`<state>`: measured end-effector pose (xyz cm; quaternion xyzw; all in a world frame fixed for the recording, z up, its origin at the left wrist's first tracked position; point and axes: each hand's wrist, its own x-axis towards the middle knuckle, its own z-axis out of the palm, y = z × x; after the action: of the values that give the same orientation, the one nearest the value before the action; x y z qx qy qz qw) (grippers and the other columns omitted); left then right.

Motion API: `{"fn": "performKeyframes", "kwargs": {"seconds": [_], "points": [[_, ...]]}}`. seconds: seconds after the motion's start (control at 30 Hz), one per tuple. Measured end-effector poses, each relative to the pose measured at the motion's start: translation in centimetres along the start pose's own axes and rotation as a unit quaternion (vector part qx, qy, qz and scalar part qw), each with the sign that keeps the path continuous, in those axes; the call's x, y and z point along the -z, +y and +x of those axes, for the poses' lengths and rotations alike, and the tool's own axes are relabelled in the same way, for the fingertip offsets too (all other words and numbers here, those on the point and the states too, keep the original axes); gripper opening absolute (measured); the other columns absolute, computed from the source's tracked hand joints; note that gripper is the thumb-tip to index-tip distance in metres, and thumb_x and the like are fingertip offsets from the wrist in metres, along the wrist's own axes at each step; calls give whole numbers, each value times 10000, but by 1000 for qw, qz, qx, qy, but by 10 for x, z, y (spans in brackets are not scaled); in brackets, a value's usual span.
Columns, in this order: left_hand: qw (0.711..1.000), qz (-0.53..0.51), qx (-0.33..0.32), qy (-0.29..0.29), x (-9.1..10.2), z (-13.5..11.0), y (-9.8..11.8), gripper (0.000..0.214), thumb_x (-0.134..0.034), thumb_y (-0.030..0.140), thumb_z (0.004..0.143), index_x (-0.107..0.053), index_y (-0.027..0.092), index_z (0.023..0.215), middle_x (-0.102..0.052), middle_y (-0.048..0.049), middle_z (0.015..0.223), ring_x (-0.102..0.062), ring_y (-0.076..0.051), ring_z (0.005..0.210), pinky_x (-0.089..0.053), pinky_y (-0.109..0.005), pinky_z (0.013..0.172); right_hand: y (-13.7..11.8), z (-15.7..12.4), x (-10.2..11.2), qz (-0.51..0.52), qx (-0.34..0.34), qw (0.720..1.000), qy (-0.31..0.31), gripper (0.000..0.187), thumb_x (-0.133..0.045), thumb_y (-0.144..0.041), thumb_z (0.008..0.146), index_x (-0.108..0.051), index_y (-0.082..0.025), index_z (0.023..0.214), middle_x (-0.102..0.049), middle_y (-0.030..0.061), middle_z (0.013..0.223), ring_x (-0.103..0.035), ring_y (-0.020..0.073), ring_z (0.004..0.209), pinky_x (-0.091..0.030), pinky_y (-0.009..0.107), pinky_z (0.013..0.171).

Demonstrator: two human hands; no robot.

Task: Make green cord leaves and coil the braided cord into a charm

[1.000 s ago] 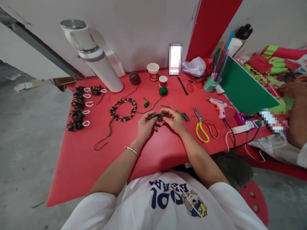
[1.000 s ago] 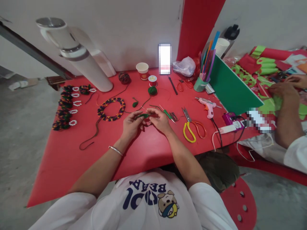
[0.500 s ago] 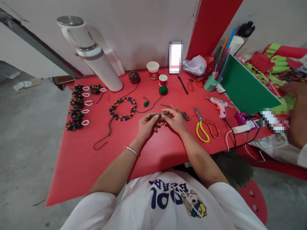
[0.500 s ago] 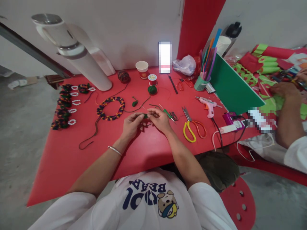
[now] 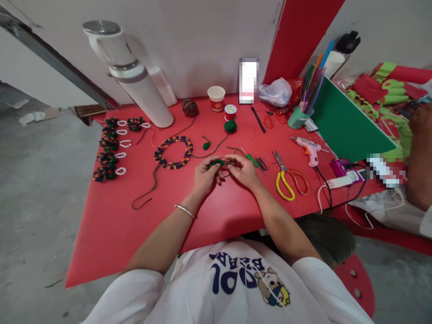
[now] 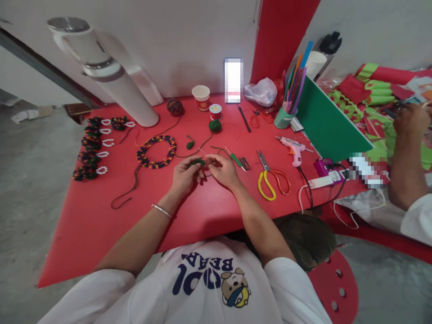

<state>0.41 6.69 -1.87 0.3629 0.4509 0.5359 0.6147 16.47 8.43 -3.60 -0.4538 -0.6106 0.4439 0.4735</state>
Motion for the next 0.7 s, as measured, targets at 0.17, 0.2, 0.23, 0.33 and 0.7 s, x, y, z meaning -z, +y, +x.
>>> {"fn": "performKeyframes", "kwargs": {"seconds": [0.17,0.2,0.23,0.33,0.7], "points": [[1000,20,4,-15,1,-1,0,360,-811,402,712,-660,145,914,-662,-9,512,-553,-144,332,-443,-227,319,-1,1,1,-67,40,997,24,166,-684,-266,878,-801,-228,990,-816,58,1005,-752,188,907,-613,336,842],[999,28,3,-18,1,-2,0,360,-817,401,711,-659,145,909,-665,-14,514,-557,-145,337,-443,-225,322,-1,2,2,-70,41,996,27,159,-686,-271,882,-803,-228,980,-816,57,994,-751,188,893,-611,336,833],[999,36,4,-22,1,-2,1,361,-824,400,710,-660,144,904,-668,-19,516,-562,-144,343,-445,-223,327,0,2,2,-72,43,996,28,157,-685,-270,884,-805,-226,976,-816,58,987,-750,189,884,-608,335,825],[998,55,16,-36,0,-3,2,356,-839,403,705,-673,136,871,-678,-37,522,-554,-130,346,-449,-214,341,1,2,3,-76,50,995,26,156,-682,-261,886,-810,-223,968,-816,61,977,-749,194,880,-601,335,813],[999,33,19,-19,2,-1,2,365,-876,464,686,-702,151,759,-620,8,483,-478,-92,321,-369,-195,316,4,1,0,-61,32,997,35,210,-693,-298,888,-794,-217,1054,-805,72,1014,-739,198,905,-593,339,822]]}}
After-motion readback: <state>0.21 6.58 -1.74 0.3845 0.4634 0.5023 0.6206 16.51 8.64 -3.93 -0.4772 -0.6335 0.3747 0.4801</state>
